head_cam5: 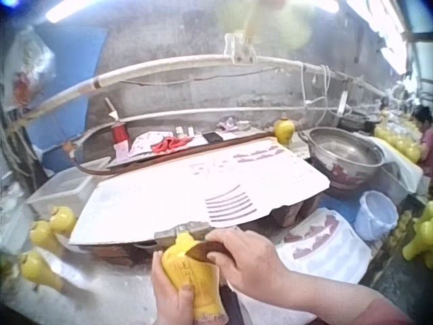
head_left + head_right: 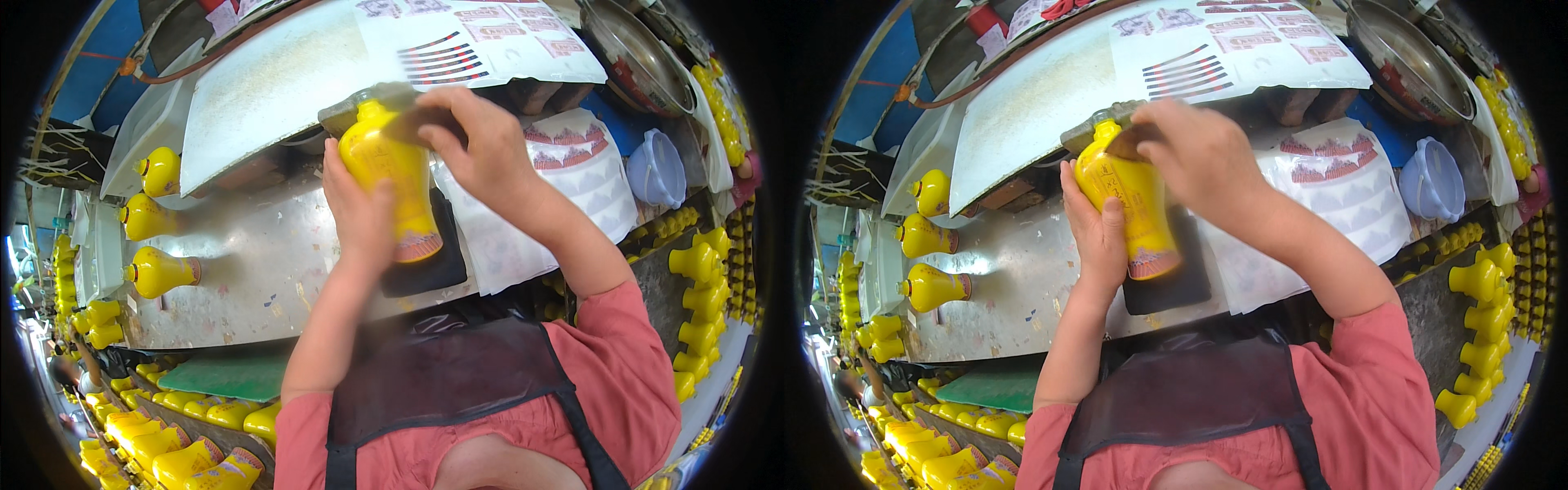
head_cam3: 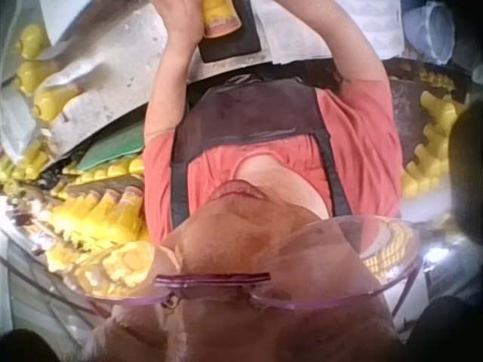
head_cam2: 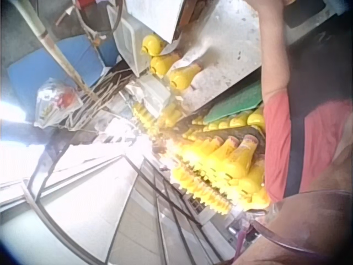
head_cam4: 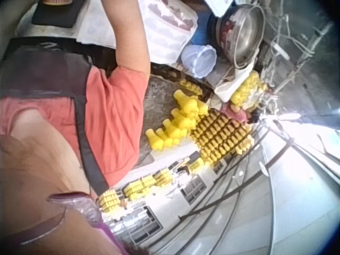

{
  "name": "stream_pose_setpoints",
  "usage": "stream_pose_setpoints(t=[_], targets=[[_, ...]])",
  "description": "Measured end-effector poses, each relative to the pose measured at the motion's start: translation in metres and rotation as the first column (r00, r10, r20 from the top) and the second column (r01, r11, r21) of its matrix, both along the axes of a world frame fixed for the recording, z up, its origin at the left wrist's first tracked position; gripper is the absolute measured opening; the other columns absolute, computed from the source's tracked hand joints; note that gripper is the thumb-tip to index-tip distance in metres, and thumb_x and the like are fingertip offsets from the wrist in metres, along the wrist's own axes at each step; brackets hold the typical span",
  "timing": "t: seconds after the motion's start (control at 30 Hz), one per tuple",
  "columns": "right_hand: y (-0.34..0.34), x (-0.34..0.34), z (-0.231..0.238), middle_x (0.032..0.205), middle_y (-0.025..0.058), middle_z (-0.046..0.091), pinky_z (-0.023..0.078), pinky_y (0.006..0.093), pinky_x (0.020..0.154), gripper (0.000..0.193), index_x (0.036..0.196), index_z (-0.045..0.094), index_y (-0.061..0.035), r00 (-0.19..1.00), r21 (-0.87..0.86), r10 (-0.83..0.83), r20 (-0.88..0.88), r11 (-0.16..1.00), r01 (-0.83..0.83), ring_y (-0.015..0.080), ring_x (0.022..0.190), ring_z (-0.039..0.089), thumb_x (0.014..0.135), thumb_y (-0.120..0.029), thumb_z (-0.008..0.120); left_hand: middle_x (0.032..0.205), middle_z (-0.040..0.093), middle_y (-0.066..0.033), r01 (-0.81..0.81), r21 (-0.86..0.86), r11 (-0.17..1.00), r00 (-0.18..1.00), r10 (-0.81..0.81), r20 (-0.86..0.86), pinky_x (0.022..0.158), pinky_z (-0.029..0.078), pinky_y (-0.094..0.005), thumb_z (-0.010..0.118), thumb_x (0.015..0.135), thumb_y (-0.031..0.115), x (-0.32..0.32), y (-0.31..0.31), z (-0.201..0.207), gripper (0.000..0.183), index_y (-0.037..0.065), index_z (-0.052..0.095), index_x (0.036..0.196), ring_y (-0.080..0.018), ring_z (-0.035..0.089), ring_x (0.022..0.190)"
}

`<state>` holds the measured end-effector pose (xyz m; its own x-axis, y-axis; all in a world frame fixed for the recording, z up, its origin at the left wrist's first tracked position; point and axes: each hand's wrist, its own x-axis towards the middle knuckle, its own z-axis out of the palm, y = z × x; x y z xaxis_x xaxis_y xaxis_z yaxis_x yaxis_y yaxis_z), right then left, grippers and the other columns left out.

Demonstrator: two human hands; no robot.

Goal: The person applies decorative stickers to a yellow plastic bottle. They peel stickers from a sheet, place them on the bottle, and smooth them down with their fingers. The person repeats this process for multiple stickers on the same bottle.

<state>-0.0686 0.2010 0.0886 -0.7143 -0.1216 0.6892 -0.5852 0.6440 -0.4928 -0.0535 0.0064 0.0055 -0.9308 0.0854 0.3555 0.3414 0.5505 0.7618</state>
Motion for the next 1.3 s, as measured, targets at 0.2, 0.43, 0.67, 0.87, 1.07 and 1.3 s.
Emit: stream_pose_setpoints(t=[0.2, 0.43, 0.67, 0.87, 1.07, 1.3], targets=[[-0.005, -0.042, 0.025, 0.091, 0.0140, 0.075, 0.058, 0.0366, 0.076, 0.014, 0.106, 0.070, -0.0036, 0.976, 0.104, 0.168, 0.137, 0.978, -0.183, 0.0306, 0.085, 0.074, 0.094, -0.010, 0.066, 0.162, 0.019, -0.0352, 0.047, -0.183, 0.982, 0.996, -0.032, 0.084, 0.124, 0.018, -0.0541, 0.063, 0.092, 0.044, 0.010, -0.002, 0.012, 0.109, -0.005, -0.005, 0.162, -0.0504, 0.024, 0.148], [-0.008, -0.056, 0.040, 0.094, 0.0167, 0.075, 0.057, 0.0413, 0.081, 0.021, 0.107, 0.072, -0.0037, 0.972, 0.145, 0.136, 0.190, 0.976, -0.165, 0.0354, 0.089, 0.072, 0.093, -0.018, 0.068, 0.155, 0.031, -0.0362, 0.025, -0.099, 0.995, 0.974, -0.002, 0.226, 0.123, 0.020, -0.0558, 0.075, 0.078, 0.037, 0.017, 0.000, 0.011, 0.119, -0.008, 0.002, 0.160, -0.0515, 0.029, 0.144], [0.002, -0.050, 0.016, 0.099, 0.0154, 0.075, 0.056, 0.0415, 0.080, 0.020, 0.108, 0.071, -0.0051, 0.984, -0.007, 0.064, 0.167, 0.998, -0.063, 0.0361, 0.091, 0.072, 0.092, -0.017, 0.070, 0.151, 0.039, -0.0326, 0.041, 0.187, 0.982, 0.905, -0.116, 0.409, 0.118, 0.034, -0.0518, 0.079, 0.074, 0.036, 0.022, -0.004, 0.012, 0.122, -0.003, 0.005, 0.162, -0.0472, 0.040, 0.140], [0.008, 0.036, -0.047, 0.091, 0.0079, 0.072, 0.055, 0.0371, 0.072, 0.025, 0.089, 0.067, -0.0110, 0.999, -0.003, 0.038, -0.033, 0.999, -0.039, 0.0273, 0.080, 0.069, 0.076, 0.007, 0.078, 0.160, 0.030, -0.0174, 0.394, 0.441, 0.806, 0.731, -0.566, 0.382, 0.122, 0.031, -0.0427, 0.085, 0.073, 0.040, 0.025, -0.027, 0.005, 0.130, 0.005, 0.000, 0.166, -0.0310, 0.037, 0.147], [-0.007, 0.090, -0.069, 0.107, 0.0117, 0.071, 0.055, 0.0351, 0.083, 0.025, 0.102, 0.061, -0.0075, 0.975, -0.266, 0.195, 0.110, 0.951, -0.160, 0.0257, 0.093, 0.069, 0.085, 0.003, 0.075, 0.131, 0.062, -0.0198, 0.368, 0.210, 0.906, 0.890, -0.409, 0.204, 0.099, 0.051, -0.0467, 0.092, 0.069, 0.019, 0.029, -0.017, 0.006, 0.086, 0.004, 0.045, 0.139, -0.0391, 0.062, 0.120], [-0.026, 0.057, -0.049, 0.092, 0.0091, 0.069, 0.054, 0.0336, 0.078, 0.016, 0.098, 0.067, -0.0047, 0.983, -0.413, -0.033, 0.181, 0.905, 0.107, 0.0199, 0.086, 0.068, 0.085, 0.000, 0.075, 0.146, 0.055, -0.0176, 0.102, -0.038, 0.994, 0.994, -0.100, 0.048, 0.113, 0.044, -0.0409, 0.097, 0.070, 0.022, 0.052, -0.018, 0.004, 0.120, 0.005, 0.024, 0.164, -0.0306, 0.056, 0.133]])
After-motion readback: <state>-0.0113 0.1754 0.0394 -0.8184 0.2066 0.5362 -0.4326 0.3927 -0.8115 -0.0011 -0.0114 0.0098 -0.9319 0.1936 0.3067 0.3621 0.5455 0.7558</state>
